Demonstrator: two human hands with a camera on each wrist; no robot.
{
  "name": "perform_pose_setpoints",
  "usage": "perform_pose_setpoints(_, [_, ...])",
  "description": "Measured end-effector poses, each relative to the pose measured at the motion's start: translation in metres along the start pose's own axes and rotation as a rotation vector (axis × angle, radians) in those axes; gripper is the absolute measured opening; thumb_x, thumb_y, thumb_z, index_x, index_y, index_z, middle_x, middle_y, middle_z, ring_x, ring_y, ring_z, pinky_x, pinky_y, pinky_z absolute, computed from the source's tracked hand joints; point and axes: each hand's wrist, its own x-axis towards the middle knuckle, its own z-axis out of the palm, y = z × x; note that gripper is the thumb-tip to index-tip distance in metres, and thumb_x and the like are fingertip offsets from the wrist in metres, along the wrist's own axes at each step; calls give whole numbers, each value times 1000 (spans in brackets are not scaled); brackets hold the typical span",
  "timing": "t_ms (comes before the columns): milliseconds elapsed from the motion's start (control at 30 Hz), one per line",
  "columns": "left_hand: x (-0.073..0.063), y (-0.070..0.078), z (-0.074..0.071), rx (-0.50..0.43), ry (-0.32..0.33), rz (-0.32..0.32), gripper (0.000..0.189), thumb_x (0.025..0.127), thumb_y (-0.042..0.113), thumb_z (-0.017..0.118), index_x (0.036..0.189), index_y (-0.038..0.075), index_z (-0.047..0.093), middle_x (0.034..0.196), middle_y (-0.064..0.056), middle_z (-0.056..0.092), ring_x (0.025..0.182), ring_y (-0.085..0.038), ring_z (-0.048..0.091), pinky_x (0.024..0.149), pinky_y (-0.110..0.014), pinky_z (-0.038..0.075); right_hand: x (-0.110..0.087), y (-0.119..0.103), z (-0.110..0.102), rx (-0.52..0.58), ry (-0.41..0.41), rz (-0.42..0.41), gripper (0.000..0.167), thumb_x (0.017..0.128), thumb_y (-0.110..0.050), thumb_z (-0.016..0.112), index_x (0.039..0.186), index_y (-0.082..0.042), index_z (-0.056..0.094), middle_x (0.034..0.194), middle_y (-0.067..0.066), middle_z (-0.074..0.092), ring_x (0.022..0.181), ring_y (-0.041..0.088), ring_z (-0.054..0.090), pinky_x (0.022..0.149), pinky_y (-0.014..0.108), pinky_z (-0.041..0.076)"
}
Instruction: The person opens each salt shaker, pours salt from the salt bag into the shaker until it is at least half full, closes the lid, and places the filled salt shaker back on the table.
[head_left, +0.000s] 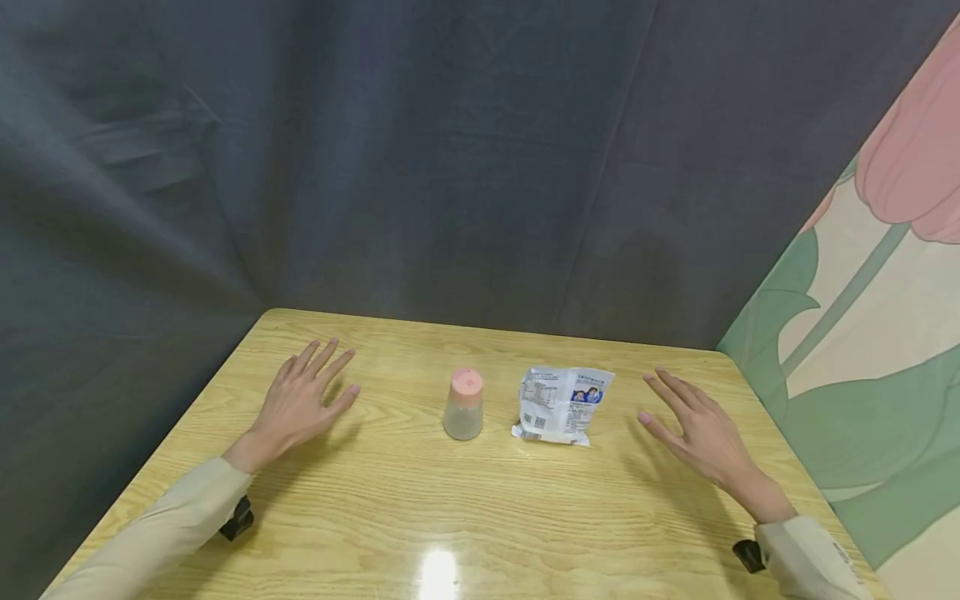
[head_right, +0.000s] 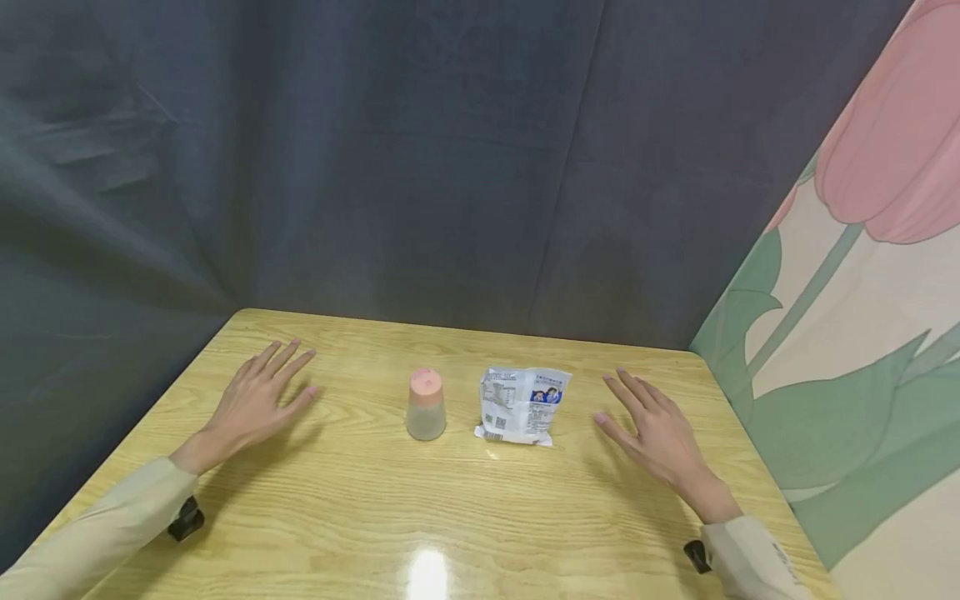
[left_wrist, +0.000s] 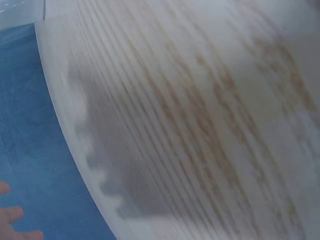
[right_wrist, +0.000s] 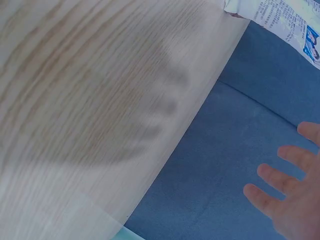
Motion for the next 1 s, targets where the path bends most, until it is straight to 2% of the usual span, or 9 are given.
perform_pose_setpoints(367, [0, 0, 1, -8, -18, -10, 63, 97, 50, 55, 148, 15, 48, 156, -16, 35, 142, -44, 27, 108, -68, 25, 2, -4, 1, 5, -3, 4, 69, 92, -36, 70, 151, -14, 43, 147, 21, 44, 125, 49, 45, 96, 65, 38])
perform_pose_setpoints(1000, [0, 1, 3, -23, -5, -8, 63, 97, 49, 56, 148, 14, 47, 155, -18, 36, 141, -44, 27, 108, -65, 28, 5, -13, 0, 31, 8, 8, 63, 91, -35, 71, 145, -10, 50, 140, 21, 50, 121, 47, 48, 94, 65, 40])
